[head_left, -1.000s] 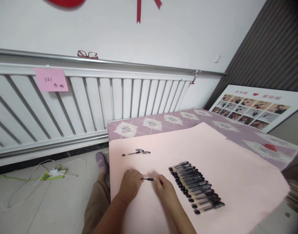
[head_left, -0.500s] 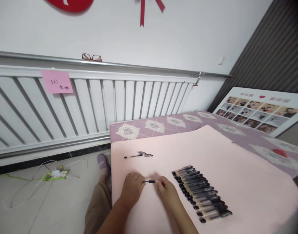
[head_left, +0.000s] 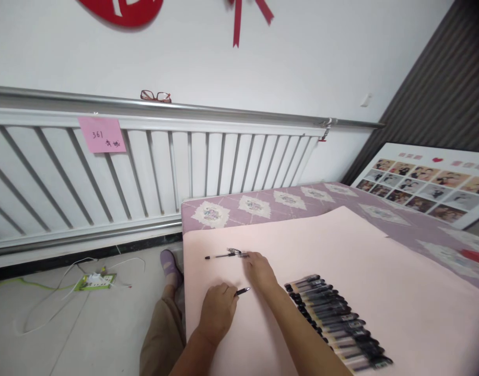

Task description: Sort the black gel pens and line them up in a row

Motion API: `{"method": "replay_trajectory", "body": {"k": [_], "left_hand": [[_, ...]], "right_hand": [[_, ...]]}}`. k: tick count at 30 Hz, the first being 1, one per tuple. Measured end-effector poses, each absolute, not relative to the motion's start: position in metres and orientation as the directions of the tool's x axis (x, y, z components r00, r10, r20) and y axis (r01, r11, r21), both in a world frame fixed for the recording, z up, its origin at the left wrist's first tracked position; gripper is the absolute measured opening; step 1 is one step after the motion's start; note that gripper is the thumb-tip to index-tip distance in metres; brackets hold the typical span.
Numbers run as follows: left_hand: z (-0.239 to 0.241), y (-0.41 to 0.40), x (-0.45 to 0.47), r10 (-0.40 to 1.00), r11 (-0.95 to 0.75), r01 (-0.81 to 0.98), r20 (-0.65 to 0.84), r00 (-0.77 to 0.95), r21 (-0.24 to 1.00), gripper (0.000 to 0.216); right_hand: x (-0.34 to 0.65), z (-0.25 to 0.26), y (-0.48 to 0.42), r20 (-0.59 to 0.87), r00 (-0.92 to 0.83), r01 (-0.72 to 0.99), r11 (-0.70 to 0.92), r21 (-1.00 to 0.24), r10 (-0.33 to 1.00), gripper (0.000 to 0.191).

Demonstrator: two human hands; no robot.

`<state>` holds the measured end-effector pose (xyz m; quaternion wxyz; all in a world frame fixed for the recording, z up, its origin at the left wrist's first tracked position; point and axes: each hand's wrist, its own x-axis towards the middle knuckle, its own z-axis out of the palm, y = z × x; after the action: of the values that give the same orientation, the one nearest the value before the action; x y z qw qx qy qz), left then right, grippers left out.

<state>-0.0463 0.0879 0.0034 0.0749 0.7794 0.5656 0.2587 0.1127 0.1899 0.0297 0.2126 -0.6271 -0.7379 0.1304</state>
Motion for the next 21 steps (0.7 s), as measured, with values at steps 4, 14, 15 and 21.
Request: {"method": "replay_trajectory", "body": {"k": [4, 14, 15, 21], "left_hand": [[0.001, 0.089, -0.046, 0.920, -0.347, 0.841, 0.324, 0.220, 0.415, 0.017], [0.004, 0.088, -0.047, 0.919, -0.347, 0.819, 0.338, 0.201, 0.457, 0.016], [0.004, 0.088, -0.047, 0.917, -0.349, 0.817, 0.344, 0.199, 0.458, 0.016], [0.004, 0.085, -0.047, 0.903, -0.373, 0.819, 0.371, 0.214, 0.436, 0.016]], "right_hand": [[0.104, 0.026, 0.202, 0.109, -0.150, 0.901, 0.181, -0.395, 0.983, 0.036], [0.115, 0.033, 0.179, 0.077, -0.117, 0.872, 0.139, -0.470, 0.990, 0.017], [0.119, 0.035, 0.173, 0.077, -0.105, 0.854, 0.130, -0.505, 0.991, 0.017], [0.143, 0.042, 0.131, -0.018, -0.104, 0.676, 0.058, -0.735, 0.994, 0.029]]}}
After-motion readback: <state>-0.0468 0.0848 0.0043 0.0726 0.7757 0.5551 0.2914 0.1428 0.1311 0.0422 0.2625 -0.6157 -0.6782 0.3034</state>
